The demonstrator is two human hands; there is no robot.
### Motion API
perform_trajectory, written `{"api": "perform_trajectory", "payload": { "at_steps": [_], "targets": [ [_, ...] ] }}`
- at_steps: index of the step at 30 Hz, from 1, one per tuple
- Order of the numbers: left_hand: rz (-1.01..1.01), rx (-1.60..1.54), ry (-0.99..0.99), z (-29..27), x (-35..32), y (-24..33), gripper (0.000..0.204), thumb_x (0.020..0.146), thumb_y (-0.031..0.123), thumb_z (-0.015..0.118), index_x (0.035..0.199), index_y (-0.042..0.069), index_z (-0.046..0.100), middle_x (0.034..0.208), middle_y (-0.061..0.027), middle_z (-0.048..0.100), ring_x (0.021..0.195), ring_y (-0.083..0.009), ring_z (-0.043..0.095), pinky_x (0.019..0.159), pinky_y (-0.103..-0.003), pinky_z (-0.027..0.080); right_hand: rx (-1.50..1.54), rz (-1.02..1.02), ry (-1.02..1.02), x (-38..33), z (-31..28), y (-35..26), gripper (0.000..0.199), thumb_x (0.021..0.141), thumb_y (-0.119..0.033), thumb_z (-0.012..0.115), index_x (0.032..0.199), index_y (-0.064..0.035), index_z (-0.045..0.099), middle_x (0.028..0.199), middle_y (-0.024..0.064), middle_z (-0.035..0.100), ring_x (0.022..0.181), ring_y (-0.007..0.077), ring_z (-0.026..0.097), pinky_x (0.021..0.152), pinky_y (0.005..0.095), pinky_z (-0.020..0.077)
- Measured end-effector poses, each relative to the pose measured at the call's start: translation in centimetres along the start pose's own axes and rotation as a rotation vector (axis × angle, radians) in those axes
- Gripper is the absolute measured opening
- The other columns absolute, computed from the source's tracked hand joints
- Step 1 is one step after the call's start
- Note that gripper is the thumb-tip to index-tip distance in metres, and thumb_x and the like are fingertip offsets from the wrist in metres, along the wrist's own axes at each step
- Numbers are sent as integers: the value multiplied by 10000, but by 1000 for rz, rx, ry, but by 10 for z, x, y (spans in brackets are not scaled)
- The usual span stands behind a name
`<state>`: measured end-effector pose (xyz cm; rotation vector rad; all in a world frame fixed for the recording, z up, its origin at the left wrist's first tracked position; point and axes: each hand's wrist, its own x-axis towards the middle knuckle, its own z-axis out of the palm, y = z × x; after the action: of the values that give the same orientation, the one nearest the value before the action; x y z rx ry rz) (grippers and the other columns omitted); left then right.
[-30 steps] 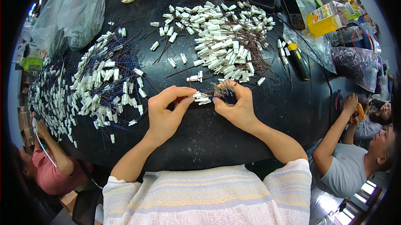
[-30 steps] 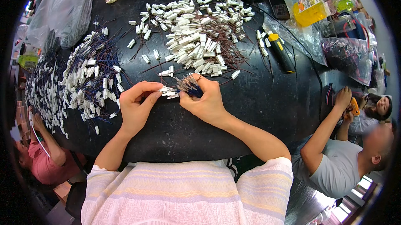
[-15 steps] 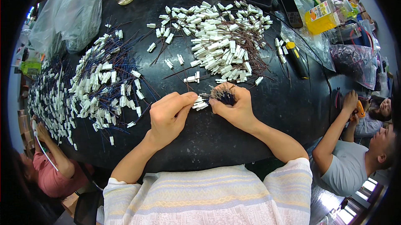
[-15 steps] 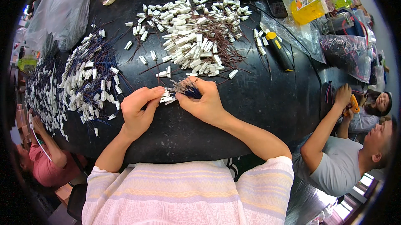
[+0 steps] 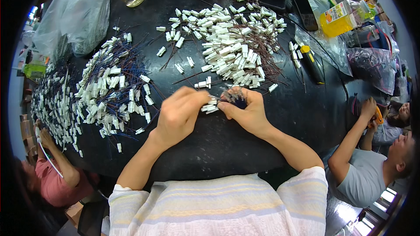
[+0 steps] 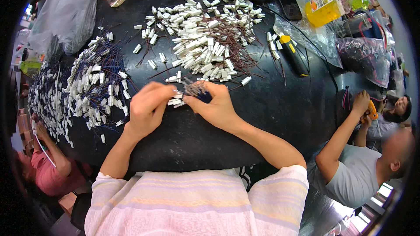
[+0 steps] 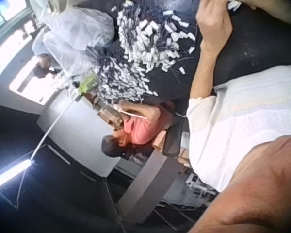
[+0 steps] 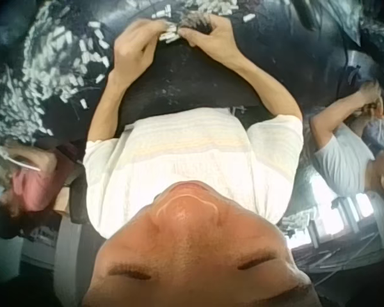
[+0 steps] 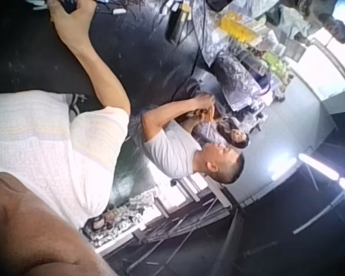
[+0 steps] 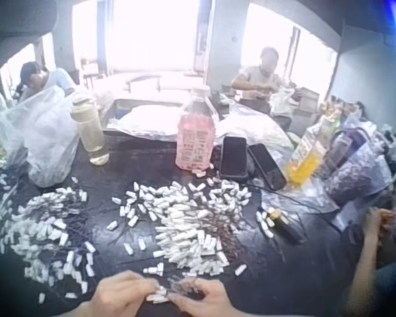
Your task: The person holds a bundle of wires and repeatedly picks up plastic connector housings to insert the wire ends into them by hand, occasionally handling the wire assemblies on the table.
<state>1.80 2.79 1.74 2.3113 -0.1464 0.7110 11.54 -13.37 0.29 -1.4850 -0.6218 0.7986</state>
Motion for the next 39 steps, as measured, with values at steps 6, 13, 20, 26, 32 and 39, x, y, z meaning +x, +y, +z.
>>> {"api": "perform_trajectory", "payload": {
  "at_steps": [6, 13, 20, 26, 32, 39],
  "targets": [
    [-10, 421, -78, -14, 37, -35, 218, 684, -56, 582, 890, 12, 612, 956, -105, 611, 853, -272, 541, 722, -355, 457, 125, -7, -46, -3, -6, 2, 101, 820, -64, 575, 863, 25, 551, 620, 43, 551, 578, 77, 500, 552, 213, 396],
    [-59, 317, -136, -18, 33, -30, 125, 706, -13, 622, 829, 2, 609, 814, -97, 593, 744, -236, 546, 643, -321, 456, 160, -29, 6, -3, -5, 2, 74, 809, -30, 572, 761, 8, 531, 608, 28, 568, 538, 62, 506, 511, 212, 384],
    [-332, -79, 15, -6, 2, 7, 177, 680, -64, 650, 842, -1, 617, 676, -60, 534, 512, -116, 486, 471, -232, 384, 75, -35, 51, -1, 1, 1, 105, 752, -33, 630, 790, 3, 540, 602, 5, 566, 518, 40, 516, 478, 194, 399],
    [-145, -61, 27, -4, -2, 6, 198, 660, -104, 654, 835, -22, 610, 770, -102, 604, 662, -176, 554, 557, -243, 441, -21, -2, 31, -2, 1, 0, 103, 750, -23, 633, 782, -1, 538, 616, 2, 563, 528, 33, 505, 483, 186, 401],
    [-56, -26, 35, -4, -2, 3, 199, 654, -109, 648, 834, -37, 608, 809, -119, 619, 677, -234, 555, 585, -287, 454, 19, 2, 64, -4, 2, -1, 108, 738, -29, 645, 778, -2, 548, 618, -8, 557, 538, 20, 481, 481, 184, 390],
    [47, 8, -20, 2, -4, 7, 234, 617, -101, 614, 848, -63, 599, 809, -135, 591, 680, -258, 535, 574, -318, 459, -46, -34, 56, -3, 1, -1, 104, 724, -29, 666, 750, -7, 568, 646, -15, 561, 551, 17, 479, 494, 176, 379]
  ]
}}
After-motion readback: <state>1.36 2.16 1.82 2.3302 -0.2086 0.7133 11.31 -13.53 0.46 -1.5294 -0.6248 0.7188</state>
